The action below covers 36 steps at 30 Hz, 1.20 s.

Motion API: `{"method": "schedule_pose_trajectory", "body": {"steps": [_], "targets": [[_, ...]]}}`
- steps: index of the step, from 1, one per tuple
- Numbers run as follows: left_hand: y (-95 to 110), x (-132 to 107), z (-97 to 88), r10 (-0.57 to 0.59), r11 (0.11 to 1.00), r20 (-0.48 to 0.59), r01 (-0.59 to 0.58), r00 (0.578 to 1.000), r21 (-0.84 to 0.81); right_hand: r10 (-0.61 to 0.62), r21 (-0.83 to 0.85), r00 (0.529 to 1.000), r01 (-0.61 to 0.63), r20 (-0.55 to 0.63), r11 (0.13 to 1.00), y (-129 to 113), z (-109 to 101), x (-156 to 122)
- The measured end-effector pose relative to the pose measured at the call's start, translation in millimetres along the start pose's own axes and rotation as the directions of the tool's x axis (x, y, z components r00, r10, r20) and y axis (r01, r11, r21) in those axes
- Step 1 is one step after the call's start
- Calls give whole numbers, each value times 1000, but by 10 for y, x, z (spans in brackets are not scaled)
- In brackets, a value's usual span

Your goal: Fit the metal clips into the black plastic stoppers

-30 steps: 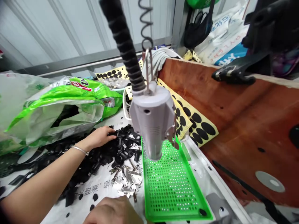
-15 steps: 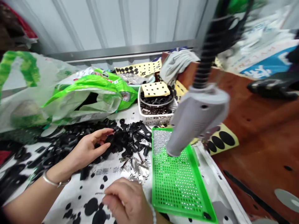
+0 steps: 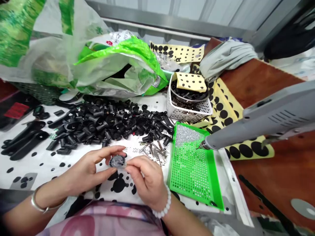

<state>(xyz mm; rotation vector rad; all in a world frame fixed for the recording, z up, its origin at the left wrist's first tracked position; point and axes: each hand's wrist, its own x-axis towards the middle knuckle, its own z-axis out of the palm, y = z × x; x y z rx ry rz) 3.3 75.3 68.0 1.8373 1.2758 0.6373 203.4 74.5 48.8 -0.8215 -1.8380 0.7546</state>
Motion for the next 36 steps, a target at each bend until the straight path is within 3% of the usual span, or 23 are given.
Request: {"method": "schedule_pose_trajectory", "body": {"steps": [5,9,16,20,23,26,28,30,33,36], "targets": [[-43,-65,-35,40,999,71,-42,997,27,-126,-119,985,140,115,983,-36,-7,80],[-66,-94,-58,54,998,103,-55,993,11,-191,-119,962,217,193,969,-52,-22,136],[-89,-113,-87,31,998,95,-26,995,-58,-196,-129,945,236,260,963,-55,-3,165],[-55,-79,-172,46,980,196,-6,979,-199,-194,-150,935,247,296,957,-74,-20,166],[-60,-26,-188,20,876,270,113,963,-469,-206,-146,927,261,315,954,-96,-33,178],[-108,25,-93,-35,625,285,243,958,-741,-221,-141,939,264,263,954,-100,-21,191],[-147,45,17,-74,473,252,256,965,-843,-231,-149,950,265,209,953,-86,5,193],[-180,48,127,-119,375,235,263,965,-889,-238,-167,955,267,176,949,-59,41,186],[-212,30,240,-191,330,244,297,951,-896,-229,-208,959,262,170,943,-2,102,155],[-220,10,283,-258,411,236,328,937,-851,-186,-244,965,228,184,942,57,161,109]]}}
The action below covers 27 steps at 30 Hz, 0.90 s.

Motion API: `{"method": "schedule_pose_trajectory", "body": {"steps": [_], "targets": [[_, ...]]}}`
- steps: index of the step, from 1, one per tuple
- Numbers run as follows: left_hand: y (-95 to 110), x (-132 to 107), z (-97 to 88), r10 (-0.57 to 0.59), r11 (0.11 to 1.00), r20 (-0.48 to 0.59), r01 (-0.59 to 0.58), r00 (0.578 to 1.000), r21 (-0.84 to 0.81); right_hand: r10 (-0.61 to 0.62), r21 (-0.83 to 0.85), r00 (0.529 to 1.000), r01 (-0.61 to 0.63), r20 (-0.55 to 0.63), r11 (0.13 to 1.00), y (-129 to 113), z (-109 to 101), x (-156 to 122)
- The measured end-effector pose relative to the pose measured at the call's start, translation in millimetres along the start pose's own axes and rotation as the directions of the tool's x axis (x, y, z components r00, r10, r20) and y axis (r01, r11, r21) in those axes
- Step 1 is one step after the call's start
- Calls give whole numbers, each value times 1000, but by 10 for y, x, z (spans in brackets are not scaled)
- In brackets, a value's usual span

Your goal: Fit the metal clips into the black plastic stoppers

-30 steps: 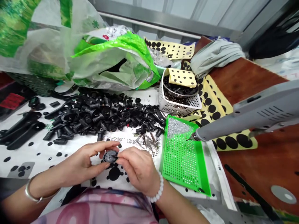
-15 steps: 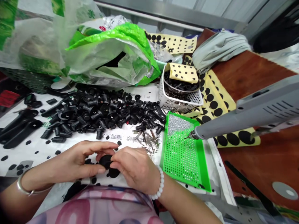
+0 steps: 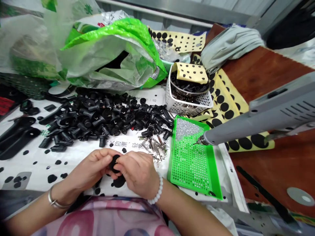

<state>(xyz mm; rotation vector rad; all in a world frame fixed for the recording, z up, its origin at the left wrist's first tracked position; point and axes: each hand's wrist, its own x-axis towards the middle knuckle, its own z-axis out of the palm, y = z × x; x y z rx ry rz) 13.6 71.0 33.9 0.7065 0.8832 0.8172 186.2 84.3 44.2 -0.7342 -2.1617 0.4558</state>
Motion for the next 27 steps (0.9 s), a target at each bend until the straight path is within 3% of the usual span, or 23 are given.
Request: {"method": "schedule_pose_trajectory", "body": {"steps": [5,10,12,17,20,23,27], "targets": [[19,-25,3,14,968,-30,-6,999,253,101,83,995,-102,8,991,10,63,-25],[83,-90,-26,56,963,130,-88,990,256,255,242,966,-241,-29,940,-8,17,16],[99,-108,-34,78,936,154,-125,985,328,279,249,960,-261,-39,933,-10,8,24],[90,-107,-48,160,800,136,-209,978,562,213,153,977,-211,3,965,-5,-25,28],[78,-102,-49,144,803,142,-200,979,561,148,105,980,-163,134,981,8,-95,44],[70,-91,-45,134,793,145,-194,980,578,80,65,951,-104,299,992,37,-148,69],[79,-92,-46,133,728,166,-210,977,652,76,90,929,-116,361,989,76,-153,86]]}}
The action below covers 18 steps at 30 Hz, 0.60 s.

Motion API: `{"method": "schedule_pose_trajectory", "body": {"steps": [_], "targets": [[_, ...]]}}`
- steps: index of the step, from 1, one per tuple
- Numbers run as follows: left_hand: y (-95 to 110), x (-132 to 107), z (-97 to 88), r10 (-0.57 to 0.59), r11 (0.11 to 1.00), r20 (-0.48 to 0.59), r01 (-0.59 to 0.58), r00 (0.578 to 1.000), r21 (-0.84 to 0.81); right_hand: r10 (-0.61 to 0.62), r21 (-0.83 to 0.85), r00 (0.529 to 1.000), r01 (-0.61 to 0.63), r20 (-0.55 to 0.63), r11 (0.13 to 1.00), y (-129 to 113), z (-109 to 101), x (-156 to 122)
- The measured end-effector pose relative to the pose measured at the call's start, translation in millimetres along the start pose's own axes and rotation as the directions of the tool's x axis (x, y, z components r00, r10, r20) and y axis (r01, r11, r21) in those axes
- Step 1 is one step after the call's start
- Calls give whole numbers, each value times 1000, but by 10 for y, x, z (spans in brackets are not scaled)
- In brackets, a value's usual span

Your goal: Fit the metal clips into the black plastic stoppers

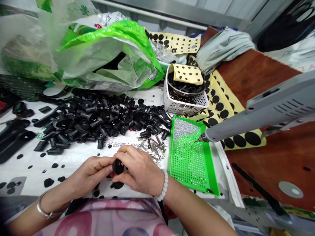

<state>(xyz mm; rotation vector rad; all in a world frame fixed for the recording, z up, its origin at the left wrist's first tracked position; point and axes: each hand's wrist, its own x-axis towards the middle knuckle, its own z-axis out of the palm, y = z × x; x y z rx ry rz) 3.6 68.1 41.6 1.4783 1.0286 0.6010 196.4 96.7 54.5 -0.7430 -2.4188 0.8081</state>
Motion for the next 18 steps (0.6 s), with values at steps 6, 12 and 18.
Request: {"method": "schedule_pose_trajectory", "body": {"steps": [6,12,18], "targets": [[51,-43,-40,5,1000,63,-6,998,11,-21,77,998,26,-62,997,-49,-32,-7],[-39,-13,36,146,988,-133,-136,980,79,41,14,989,-39,-143,999,-130,21,20],[-215,28,104,345,936,-267,-307,900,173,98,-32,969,-108,-228,994,-194,123,40]]}}
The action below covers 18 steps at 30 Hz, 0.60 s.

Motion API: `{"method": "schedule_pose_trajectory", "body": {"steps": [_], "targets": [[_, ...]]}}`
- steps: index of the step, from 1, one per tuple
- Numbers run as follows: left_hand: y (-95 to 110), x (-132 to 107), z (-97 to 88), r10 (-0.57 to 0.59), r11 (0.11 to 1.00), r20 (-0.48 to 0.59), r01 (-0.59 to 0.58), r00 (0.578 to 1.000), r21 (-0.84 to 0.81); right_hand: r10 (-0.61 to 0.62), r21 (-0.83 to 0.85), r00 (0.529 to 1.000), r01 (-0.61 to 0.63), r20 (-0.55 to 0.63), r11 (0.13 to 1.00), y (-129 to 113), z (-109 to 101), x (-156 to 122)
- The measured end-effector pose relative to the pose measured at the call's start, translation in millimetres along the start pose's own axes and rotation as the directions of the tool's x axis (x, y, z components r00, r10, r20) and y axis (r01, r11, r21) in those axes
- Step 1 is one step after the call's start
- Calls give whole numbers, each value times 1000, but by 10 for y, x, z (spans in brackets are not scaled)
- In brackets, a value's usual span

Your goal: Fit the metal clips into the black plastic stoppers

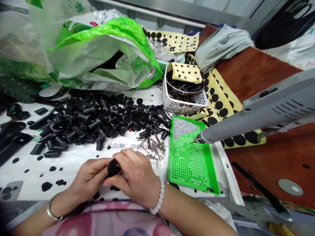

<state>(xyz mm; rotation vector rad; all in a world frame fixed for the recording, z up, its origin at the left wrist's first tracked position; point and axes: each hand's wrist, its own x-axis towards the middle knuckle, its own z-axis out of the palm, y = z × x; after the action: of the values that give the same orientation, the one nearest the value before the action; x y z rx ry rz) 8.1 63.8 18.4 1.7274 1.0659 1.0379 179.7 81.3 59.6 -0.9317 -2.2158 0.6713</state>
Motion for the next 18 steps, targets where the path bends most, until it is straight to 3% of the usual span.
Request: {"method": "schedule_pose_trajectory", "body": {"steps": [9,18], "targets": [[37,-9,-22,0,997,1,0,1000,-76,-42,56,999,42,-1,998,-28,-37,81],[42,-48,-59,31,1000,28,-31,999,-2,-45,-13,998,44,-48,999,-76,-42,10]]}}
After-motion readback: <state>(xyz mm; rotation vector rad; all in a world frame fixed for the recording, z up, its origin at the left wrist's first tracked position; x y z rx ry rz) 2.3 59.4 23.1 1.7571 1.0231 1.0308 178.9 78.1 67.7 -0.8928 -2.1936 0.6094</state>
